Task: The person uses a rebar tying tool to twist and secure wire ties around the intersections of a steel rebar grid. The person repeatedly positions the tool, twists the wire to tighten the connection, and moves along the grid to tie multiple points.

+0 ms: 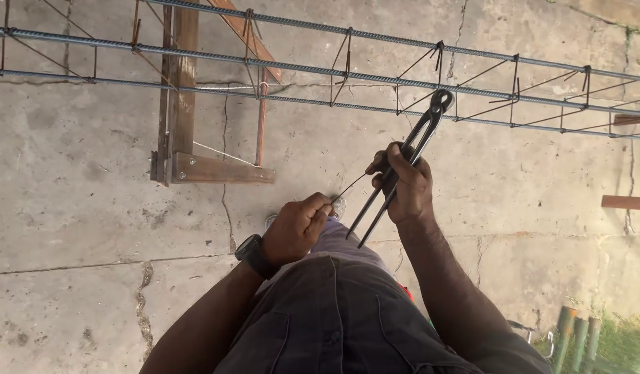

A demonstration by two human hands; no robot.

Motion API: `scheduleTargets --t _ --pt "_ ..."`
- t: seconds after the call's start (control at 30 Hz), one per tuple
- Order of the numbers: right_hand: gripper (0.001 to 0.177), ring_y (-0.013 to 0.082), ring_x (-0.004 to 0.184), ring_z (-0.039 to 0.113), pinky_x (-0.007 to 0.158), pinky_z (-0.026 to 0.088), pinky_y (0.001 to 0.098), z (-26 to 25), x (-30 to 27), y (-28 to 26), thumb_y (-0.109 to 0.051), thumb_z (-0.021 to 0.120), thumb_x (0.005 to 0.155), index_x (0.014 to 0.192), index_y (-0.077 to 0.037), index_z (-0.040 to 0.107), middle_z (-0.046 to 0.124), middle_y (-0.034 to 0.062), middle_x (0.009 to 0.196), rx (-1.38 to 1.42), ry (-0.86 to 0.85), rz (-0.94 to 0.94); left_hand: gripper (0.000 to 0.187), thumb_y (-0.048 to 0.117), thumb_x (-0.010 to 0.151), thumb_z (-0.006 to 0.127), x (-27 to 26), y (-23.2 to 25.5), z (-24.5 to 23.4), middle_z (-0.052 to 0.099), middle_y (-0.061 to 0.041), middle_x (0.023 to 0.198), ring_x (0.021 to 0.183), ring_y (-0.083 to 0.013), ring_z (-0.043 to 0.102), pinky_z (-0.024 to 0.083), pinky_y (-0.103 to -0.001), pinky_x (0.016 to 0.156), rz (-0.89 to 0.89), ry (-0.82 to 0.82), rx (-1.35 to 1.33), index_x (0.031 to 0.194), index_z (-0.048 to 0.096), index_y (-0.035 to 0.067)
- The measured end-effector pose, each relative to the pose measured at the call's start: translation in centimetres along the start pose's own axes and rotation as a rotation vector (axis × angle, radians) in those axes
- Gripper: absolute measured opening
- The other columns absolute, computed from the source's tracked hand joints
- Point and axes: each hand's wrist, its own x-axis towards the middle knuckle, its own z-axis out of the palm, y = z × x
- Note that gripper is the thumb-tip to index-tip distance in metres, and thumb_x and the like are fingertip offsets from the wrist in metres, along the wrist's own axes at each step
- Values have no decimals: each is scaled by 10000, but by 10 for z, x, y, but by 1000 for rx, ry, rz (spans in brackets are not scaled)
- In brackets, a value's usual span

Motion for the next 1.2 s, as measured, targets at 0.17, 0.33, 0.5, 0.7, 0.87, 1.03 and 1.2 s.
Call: scheduleTargets --t 0.17,0.33,0.5,0.7,0.87,1.03,1.2 --pt "225 290 728 706 543 523 320 -17 17 -2 -258 664 950 965 -51 577 646 174 803 -168 -24 68 202 163 1018 452 15 10 4 689 -277 733 669 -439 709 557 -437 550 -40 -14 96 1063 629 77" --pt "265 310 739 744 584 586 357 -30 39 -29 -264 603 997 980 0 615 702 218 841 -497 -102 92 205 190 1010 483 26 0 -3 718 -239 777 723 -435 719 560 -503 605 -111 34 236 1134 631 123" --pt "211 270 550 692 535 594 372 -61 66 -36 -168 598 986 921 32 611 627 174 606 -842 -307 186 180 191 994 499 29 -39 -7 740 -198 929 916 -423 717 572 -519 770 -300 202 266 1091 637 128" --pt "192 270 488 676 497 579 396 -43 95 -63 -122 602 937 1013 53 588 602 177 567 -882 -499 173 202 159 987 462 47 -65 0 725 -206 866 903 -424 708 564 -543 783 -379 370 245 1087 631 114" --pt "266 240 483 651 479 577 377 -8 114 -69 -149 593 945 1127 43 575 565 151 629 -741 -600 183 205 161 987 468 71 -50 1 720 -242 982 971 -470 682 543 -576 819 -396 413 204 1105 623 95" --pt "297 236 441 593 447 515 364 2 115 -48 -203 589 947 1113 42 575 519 128 548 -799 -720 278 193 174 989 485 101 -61 -5 717 -231 952 955 -465 683 534 -579 809 -406 407 128 1097 628 102" --pt "324 211 443 589 472 490 327 12 115 -44 -228 604 952 1171 10 585 522 111 524 -877 -739 386 228 257 1014 491 124 -89 -16 708 -137 804 869 -375 708 547 -533 787 -432 344 106 1099 667 139"
